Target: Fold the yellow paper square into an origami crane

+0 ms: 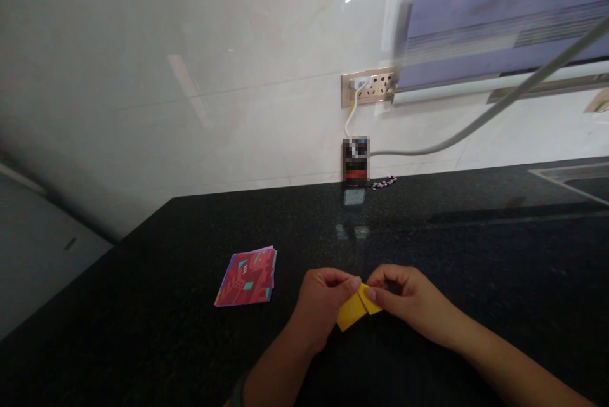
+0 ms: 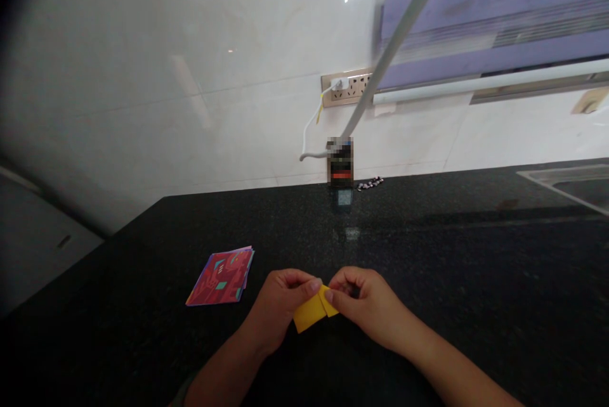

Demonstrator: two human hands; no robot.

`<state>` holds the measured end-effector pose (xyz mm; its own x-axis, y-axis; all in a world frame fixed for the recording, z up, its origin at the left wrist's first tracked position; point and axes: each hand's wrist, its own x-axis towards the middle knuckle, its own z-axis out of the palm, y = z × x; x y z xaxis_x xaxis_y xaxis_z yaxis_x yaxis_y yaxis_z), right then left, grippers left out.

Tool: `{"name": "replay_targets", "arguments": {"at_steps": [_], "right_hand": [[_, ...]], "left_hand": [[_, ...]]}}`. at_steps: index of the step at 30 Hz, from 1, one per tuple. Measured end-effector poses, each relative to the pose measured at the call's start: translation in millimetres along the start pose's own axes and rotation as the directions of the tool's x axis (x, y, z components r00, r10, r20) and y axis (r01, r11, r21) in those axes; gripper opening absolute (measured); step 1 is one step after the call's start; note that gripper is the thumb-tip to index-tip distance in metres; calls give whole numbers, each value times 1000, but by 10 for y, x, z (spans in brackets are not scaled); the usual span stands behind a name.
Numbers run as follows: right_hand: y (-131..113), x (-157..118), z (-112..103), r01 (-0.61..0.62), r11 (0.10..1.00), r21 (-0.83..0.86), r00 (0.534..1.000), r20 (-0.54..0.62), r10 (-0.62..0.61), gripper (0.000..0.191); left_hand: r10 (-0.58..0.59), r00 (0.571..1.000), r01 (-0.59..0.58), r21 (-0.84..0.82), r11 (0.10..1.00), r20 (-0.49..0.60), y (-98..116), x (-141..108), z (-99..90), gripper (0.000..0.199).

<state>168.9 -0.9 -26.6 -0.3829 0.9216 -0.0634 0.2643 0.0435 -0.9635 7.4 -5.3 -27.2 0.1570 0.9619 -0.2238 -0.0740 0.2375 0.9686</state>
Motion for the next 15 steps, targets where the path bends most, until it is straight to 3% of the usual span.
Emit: {"name": "replay_targets", "arguments": {"at_steps": [15], "right_hand": [[-13, 6, -17, -77, 995, 56, 997, 6, 77, 25]], "left_hand": [[-85, 995, 92, -137, 986, 59, -38, 16, -18, 31]]}}
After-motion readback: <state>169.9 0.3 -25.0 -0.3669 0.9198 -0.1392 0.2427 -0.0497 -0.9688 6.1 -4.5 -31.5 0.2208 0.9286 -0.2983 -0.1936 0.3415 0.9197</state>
